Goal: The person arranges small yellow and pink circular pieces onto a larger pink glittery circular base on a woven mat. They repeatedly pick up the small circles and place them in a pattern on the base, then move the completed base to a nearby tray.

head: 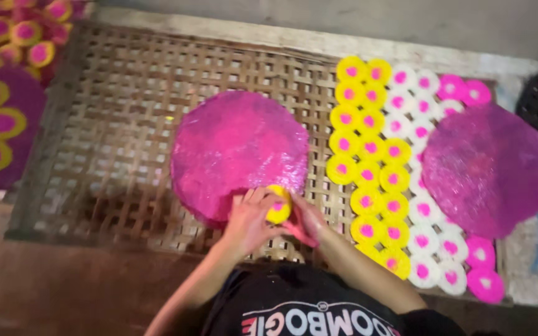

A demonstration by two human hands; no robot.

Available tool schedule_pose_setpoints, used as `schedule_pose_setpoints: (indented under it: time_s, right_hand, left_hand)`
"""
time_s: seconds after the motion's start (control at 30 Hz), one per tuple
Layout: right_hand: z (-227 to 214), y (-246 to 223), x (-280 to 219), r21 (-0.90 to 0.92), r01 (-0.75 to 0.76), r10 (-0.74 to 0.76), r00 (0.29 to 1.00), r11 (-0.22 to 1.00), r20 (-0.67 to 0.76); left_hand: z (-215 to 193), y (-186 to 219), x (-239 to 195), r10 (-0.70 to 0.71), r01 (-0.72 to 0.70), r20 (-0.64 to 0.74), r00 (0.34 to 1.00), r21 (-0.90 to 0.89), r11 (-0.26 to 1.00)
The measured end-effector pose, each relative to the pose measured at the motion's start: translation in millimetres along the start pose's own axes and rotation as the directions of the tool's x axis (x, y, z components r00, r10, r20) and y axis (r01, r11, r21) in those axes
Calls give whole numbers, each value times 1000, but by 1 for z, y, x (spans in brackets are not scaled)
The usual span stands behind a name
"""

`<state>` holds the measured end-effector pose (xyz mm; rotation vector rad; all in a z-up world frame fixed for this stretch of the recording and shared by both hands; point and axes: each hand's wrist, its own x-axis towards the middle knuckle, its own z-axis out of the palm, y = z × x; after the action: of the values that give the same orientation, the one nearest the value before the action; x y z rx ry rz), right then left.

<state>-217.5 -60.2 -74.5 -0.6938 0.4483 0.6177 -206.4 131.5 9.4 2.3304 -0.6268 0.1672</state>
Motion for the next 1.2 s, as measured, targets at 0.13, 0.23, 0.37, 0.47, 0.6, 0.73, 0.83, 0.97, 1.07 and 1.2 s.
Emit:
schedule_pose_setpoints:
  time_s: [0.13, 0.23, 0.37, 0.47, 0.6, 0.73, 0.83, 0.97, 1.07, 1.2]
  right_hand:
    - [-50, -29, -27, -224, 194, -218, 972, 955, -86]
    - [-79, -38, -49, -808, 183, -413, 907, 561, -82]
    - [-92, -50, -60, -984, -113, -678, 713, 139, -178]
    - [-93, -57, -60, -999, 31, -818, 573, -32, 44]
    - [-90, -58, -61, -985, 0, -841, 521, -175, 149]
    - [-74, -71, -49, -949, -42, -858, 441, -313, 264]
    - [-47, -89, -3, -934, 109, -803, 484, -341, 349]
    - [-20, -96, 69, -946, 62, -792, 531, -319, 302]
    - [-24, -101, 79, -965, 124, -839, 477, -231, 263]
    - [-67, -139, 55, -982, 183, -916, 385, -43, 112]
  left_hand:
    - [77, -11, 28, -137, 179, 132, 982, -395, 901]
    - [134, -16, 37, -216, 408, 381, 899, -547, 731]
    - [174, -6, 44, -155, 283, 279, 948, -511, 812]
    - [178, 9, 52, -201, 280, 283, 938, -274, 920]
    - [157, 24, 64, -135, 157, 190, 973, -107, 982]
    - [115, 26, 56, -200, 211, 115, 973, -98, 973]
    - [80, 19, 38, -235, 236, 34, 971, -38, 971]
    - [55, 18, 15, -265, 265, 3, 964, -33, 964]
    - [46, 20, 6, -295, 293, -30, 955, -58, 954]
    - [44, 13, 5, -403, 403, -15, 915, -18, 915]
